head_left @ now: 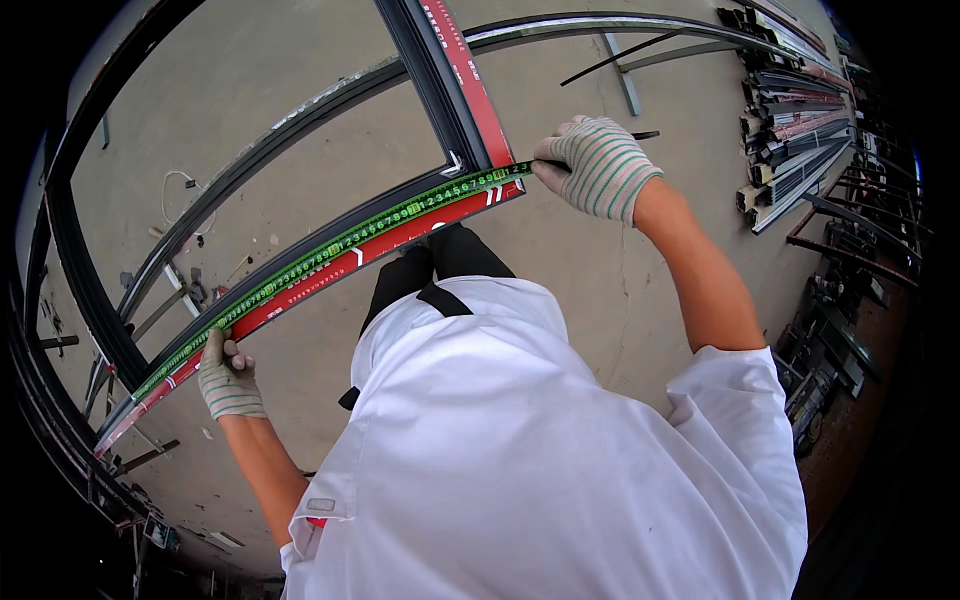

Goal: The person uses a tape measure to measure the dimensions of several window frames in a workshop. They measure the width and height of multiple frames, moving between different stacks and work areas.

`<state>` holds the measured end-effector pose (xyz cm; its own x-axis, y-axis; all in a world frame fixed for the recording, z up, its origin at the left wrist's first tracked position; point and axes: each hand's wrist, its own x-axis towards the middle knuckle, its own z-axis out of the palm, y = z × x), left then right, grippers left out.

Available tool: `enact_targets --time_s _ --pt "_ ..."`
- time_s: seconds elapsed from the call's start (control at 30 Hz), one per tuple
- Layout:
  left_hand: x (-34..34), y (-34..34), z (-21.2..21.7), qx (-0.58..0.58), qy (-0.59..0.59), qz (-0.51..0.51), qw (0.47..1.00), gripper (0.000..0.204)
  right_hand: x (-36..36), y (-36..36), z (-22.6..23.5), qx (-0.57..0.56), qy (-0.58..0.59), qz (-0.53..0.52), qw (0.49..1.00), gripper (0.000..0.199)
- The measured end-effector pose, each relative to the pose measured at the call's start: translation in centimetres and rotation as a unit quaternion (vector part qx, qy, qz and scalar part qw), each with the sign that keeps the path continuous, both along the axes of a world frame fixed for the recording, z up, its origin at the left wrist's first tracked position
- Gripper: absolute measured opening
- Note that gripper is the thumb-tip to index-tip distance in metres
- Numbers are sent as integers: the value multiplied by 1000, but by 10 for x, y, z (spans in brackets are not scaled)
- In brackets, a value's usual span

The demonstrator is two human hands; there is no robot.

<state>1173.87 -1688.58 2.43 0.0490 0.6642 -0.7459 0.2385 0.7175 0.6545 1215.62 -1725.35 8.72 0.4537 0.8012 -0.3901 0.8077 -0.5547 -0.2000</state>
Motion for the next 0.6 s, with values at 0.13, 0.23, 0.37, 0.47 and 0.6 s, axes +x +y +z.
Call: enact_targets --time_s 0.13,0.23,0.37,0.47,0.6 --pt "-1 5 2 -9 6 -7 1000 18 1 6 1 -30 19 -17 999 19" --pt "2 4 6 -16 15 -6 1000 19 4 8 2 -43 39 -27 998 20" --pt "-3 12 4 -27 22 -6 999 19 10 13 -1 -75 78 -31 994 24" --pt "-1 13 6 -25 31 -10 999 19 14 16 -2 -90 99 -38 990 26" --pt "-3 14 6 -27 27 -15 999 19 19 27 5 -121 135 -61 982 27"
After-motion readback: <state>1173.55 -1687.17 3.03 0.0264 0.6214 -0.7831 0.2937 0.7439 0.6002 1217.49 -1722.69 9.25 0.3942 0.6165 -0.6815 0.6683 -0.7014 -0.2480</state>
